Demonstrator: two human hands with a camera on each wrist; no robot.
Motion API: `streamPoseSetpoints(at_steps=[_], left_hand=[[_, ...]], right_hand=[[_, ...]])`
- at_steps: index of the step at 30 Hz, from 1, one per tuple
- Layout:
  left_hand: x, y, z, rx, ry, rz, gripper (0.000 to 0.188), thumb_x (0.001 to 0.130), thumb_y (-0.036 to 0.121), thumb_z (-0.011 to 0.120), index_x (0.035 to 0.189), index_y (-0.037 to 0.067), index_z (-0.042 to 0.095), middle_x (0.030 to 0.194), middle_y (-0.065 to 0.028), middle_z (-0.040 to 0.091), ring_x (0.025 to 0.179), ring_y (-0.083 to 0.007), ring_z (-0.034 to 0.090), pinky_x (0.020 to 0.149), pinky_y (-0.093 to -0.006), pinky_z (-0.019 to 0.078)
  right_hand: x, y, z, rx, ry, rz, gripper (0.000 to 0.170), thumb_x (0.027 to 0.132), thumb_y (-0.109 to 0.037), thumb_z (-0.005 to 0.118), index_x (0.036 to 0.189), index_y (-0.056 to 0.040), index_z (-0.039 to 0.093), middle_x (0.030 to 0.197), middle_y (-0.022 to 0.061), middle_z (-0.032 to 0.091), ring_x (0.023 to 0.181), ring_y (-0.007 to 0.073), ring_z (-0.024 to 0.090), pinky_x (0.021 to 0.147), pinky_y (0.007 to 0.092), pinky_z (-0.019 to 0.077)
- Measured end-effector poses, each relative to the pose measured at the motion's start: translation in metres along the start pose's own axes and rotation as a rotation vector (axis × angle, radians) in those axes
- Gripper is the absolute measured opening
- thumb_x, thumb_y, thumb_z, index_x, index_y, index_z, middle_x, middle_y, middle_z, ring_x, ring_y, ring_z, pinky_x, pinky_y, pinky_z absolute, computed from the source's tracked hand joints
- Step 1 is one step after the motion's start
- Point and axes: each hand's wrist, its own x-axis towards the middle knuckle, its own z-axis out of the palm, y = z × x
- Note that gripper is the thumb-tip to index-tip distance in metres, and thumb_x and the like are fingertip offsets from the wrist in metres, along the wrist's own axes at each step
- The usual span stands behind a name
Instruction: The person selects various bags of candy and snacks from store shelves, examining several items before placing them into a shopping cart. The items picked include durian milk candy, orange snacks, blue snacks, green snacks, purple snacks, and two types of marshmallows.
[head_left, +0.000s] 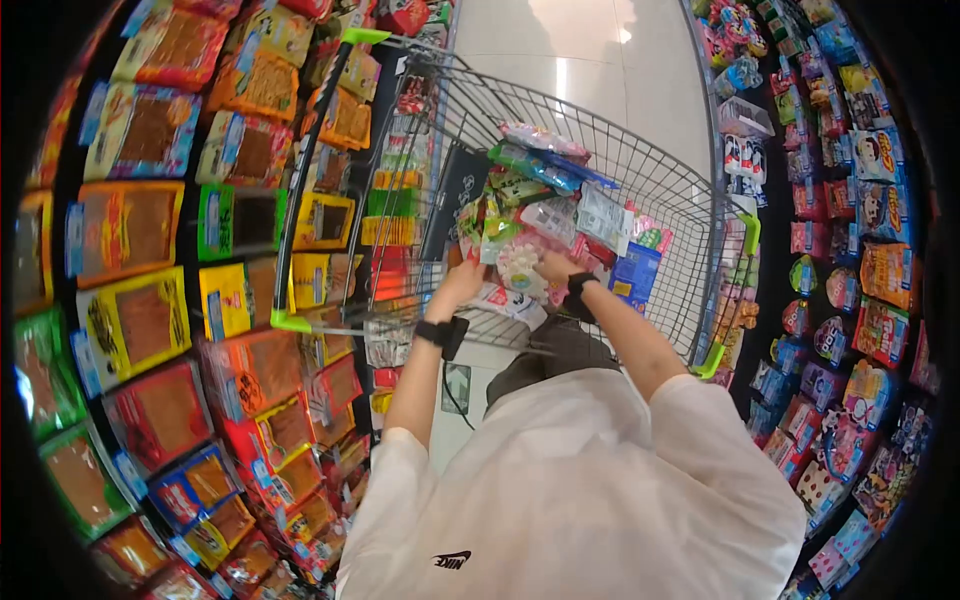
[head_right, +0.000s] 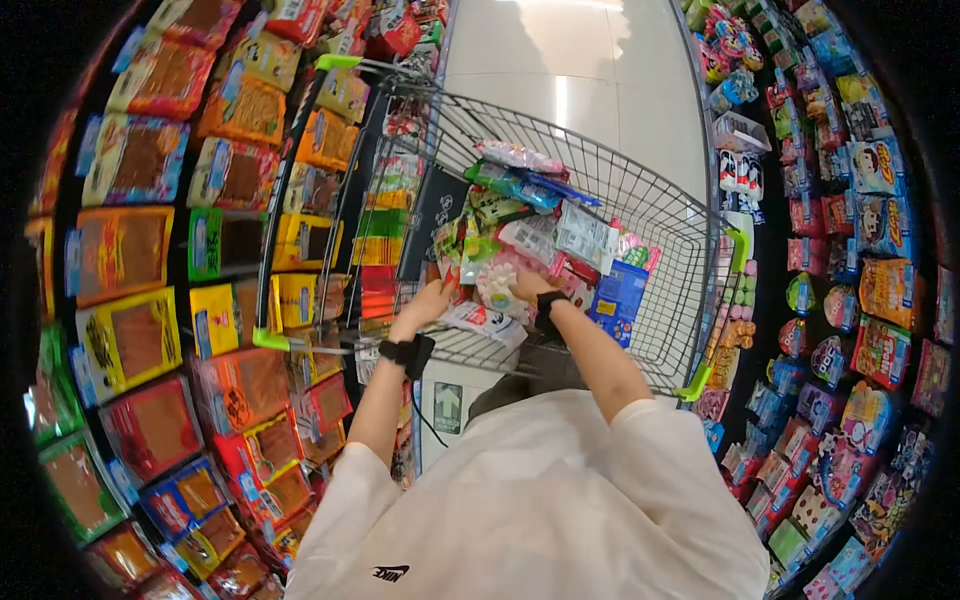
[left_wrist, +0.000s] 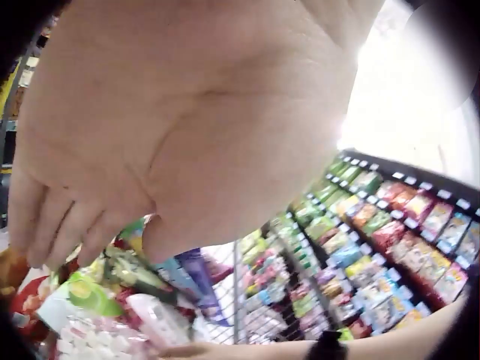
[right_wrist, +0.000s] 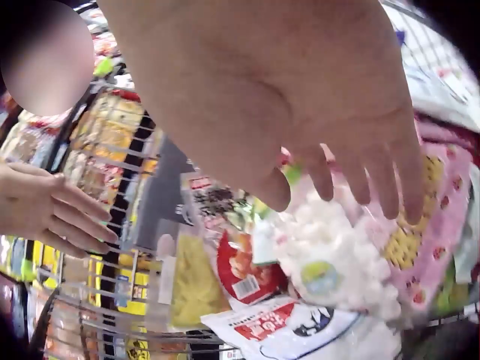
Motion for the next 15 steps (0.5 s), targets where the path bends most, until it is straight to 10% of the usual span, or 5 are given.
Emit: streamPoseSetpoints(at_steps=[6,8,9,12,15], left_hand=[[0.13,-0.096,0.082,-0.129,0.321,-0.099,0.049,0.089,0.04,0.046,0.098,-0.007,0.059,0.096,-0.0271,0.063,0.085,-0.0409,0.062,0.074,-0.0451,0.0453],[0.114,-0.051,0.061,-0.221,0.104,-0.104,0.046,0.089,0.034,0.047,0.101,-0.009,0.058,0.092,-0.0177,0.064,0.077,-0.0268,0.063,0.07,-0.038,0.0479],[0.125,-0.054,0.073,-0.215,0.036,-0.142,0.046,0.089,0.034,0.048,0.103,-0.009,0.058,0.089,-0.0158,0.064,0.076,-0.0246,0.062,0.07,-0.0364,0.0483],[0.128,-0.038,0.095,-0.322,-0.02,-0.21,0.046,0.088,0.034,0.051,0.105,-0.008,0.058,0.086,-0.014,0.064,0.075,-0.0223,0.061,0.069,-0.0351,0.0486],[0.119,-0.015,0.092,-0.433,0.004,-0.223,0.048,0.087,0.036,0.053,0.106,-0.008,0.058,0.088,-0.015,0.064,0.078,-0.0243,0.062,0.071,-0.0355,0.0487]], right_hand=[[-0.013,0.032,-0.011,0.698,0.121,0.668,0.042,0.085,-0.041,0.057,0.099,-0.002,0.061,0.088,0.0077,0.063,0.08,0.0241,0.062,0.067,0.0366,0.0513],[0.001,0.076,-0.004,1.85,0.137,0.811,0.035,0.088,-0.037,0.055,0.102,-0.0056,0.058,0.09,0.0061,0.059,0.083,0.0206,0.058,0.068,0.0346,0.0516],[-0.012,0.072,-0.006,1.57,0.282,0.242,0.024,0.091,-0.028,0.055,0.104,-0.0082,0.056,0.093,0.004,0.057,0.084,0.0202,0.056,0.069,0.0329,0.0512],[0.013,0.097,0.007,1.596,0.364,0.803,0.013,0.091,-0.019,0.055,0.098,-0.0085,0.058,0.086,0.0019,0.058,0.076,0.0193,0.055,0.066,0.032,0.0501],[0.018,0.114,0.015,1.582,0.312,0.652,0.012,0.085,-0.01,0.06,0.094,-0.0023,0.057,0.087,0.0042,0.056,0.074,0.0157,0.055,0.062,0.0293,0.0477]])
